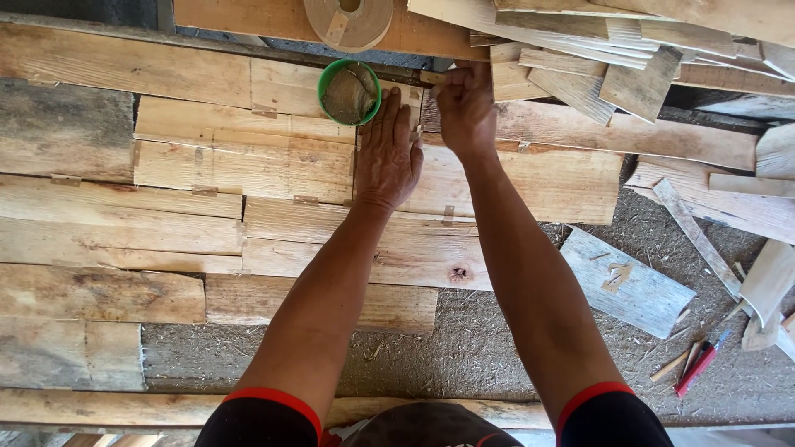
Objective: The recorder is applying small strips of wood veneer to a larger surface, using adhesive tape and a craft knife to trim the edges.
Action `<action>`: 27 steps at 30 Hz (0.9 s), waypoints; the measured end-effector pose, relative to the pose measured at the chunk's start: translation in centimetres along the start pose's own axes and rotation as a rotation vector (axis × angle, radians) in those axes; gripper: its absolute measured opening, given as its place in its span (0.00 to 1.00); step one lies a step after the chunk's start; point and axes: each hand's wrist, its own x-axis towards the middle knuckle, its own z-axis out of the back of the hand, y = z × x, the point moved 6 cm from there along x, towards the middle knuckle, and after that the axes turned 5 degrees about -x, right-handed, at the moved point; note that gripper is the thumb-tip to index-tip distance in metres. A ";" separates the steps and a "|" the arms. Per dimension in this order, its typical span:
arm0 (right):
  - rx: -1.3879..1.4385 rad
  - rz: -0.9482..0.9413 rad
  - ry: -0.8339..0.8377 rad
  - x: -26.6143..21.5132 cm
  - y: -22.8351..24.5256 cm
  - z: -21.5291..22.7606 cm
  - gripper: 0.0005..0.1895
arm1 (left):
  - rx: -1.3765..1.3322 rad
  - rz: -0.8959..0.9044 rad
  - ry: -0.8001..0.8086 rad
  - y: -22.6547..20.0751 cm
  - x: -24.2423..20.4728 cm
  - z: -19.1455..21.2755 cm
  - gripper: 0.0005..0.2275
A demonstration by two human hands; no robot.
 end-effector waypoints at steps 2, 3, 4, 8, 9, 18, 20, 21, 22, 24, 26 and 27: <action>-0.100 0.043 0.033 -0.3 0.8 -0.5 0.18 | -0.032 0.011 -0.036 0.3 -0.2 -0.3 0.24; -0.198 0.083 0.065 -0.4 1.2 -1.0 0.20 | -0.062 0.022 -0.069 0.6 -0.4 -0.3 0.23; -0.197 0.083 0.066 -0.6 1.4 -1.3 0.20 | -0.062 0.023 -0.070 0.7 -0.4 -0.4 0.23; -0.349 0.277 0.002 -1.6 3.3 -2.4 0.25 | -0.068 0.018 -0.104 0.7 -0.5 -0.4 0.19; -0.371 0.324 -0.037 -1.7 4.0 -2.6 0.26 | -0.069 0.006 -0.119 0.6 -0.4 -0.2 0.19; -0.446 0.309 -0.004 -1.0 2.3 -3.2 0.27 | -0.072 0.030 -0.056 0.8 -0.1 -0.3 0.17; -0.414 0.320 0.013 -0.9 2.9 -3.1 0.28 | -0.078 0.033 -0.048 0.9 -0.2 -0.5 0.18; -0.381 0.332 0.027 -0.9 3.3 -3.1 0.30 | -0.083 0.033 -0.040 0.9 -0.2 -0.5 0.19; -0.380 0.332 0.029 -0.8 3.0 -3.2 0.30 | -0.083 0.035 -0.040 1.0 -0.2 -0.7 0.19; -0.302 0.284 0.030 -0.3 2.1 -3.2 0.29 | -0.082 0.022 -0.059 1.1 -0.2 -0.8 0.17; -0.302 0.271 0.021 -0.6 1.4 -3.2 0.28 | -0.078 0.022 -0.060 1.0 -0.3 -0.6 0.18; -0.301 0.266 0.009 -0.4 1.1 -3.2 0.27 | -0.071 0.016 -0.068 0.9 -0.2 -0.5 0.19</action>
